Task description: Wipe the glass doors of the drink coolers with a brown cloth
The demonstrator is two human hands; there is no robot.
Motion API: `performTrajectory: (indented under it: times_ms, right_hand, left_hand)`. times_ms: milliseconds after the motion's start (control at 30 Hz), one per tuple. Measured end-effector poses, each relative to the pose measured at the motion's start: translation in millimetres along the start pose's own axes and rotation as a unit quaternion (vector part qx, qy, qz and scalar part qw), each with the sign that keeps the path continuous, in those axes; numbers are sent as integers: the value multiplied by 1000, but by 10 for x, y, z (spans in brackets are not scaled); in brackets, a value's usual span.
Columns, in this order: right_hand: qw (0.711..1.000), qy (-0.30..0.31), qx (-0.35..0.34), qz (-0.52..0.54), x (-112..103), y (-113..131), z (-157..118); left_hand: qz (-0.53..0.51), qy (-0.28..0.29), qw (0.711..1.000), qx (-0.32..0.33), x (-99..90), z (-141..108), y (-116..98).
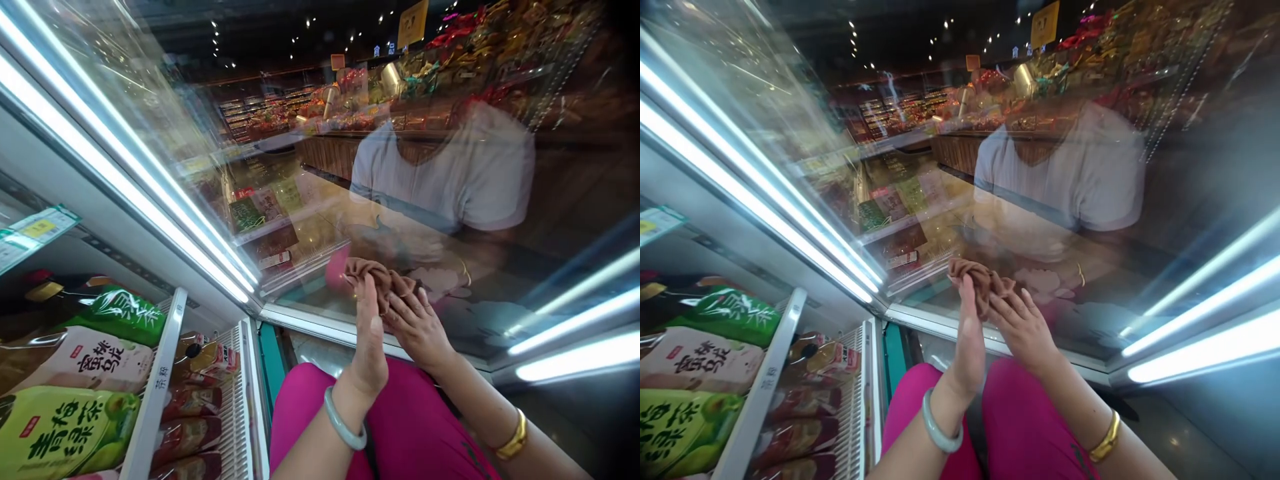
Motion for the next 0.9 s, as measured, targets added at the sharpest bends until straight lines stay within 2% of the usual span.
performTrajectory:
  times_ms: [100,167,267,367,467,533,600,667,733,800,900]
  right_hand:
    - [995,-76,40,-44,-250,-193,1]
    - [994,-80,45,-57,-375,-241,130]
    - [996,-39,52,-55,-420,-197,390]
    - [995,-35,53,-70,-402,-91,493]
    - [996,-35,25,-81,-388,-57,321]
    - [997,-28,26,-74,-447,-162,114]
    - [995,-45,52,-74,-610,-342,-58]
    - [989,-79,88,-87,-809,-519,-120]
    - [983,-112,114,-92,-934,-619,-55]
    - [980,-134,119,-87,-938,-616,67]
    - [985,-133,72,-87,-774,-451,133]
  left_hand:
    - [29,83,995,44,239,-66,-300]
    - [47,95,992,64,270,-48,-465]
    - [45,65,995,65,128,54,-556]
    - [4,5,999,38,-128,144,-465]
    - [7,-43,998,34,-324,138,-370]
    - [28,-54,997,48,-380,99,-358]
    - [58,-67,994,69,-399,61,-383]
    - [105,-62,986,109,-338,49,-456]
    - [162,-28,973,160,-180,68,-530]
    - [208,9,957,204,5,101,-562]
    - [263,47,934,235,227,142,-505]
Point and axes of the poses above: each hand's wrist, its own z-axis towards the middle knuckle, its own x-axis out of the palm, y = z × x, the point moved 9 cm from there along z, towards the middle knuckle, and after that the axes turned 5 degrees about -z, right-handed, at the moved point
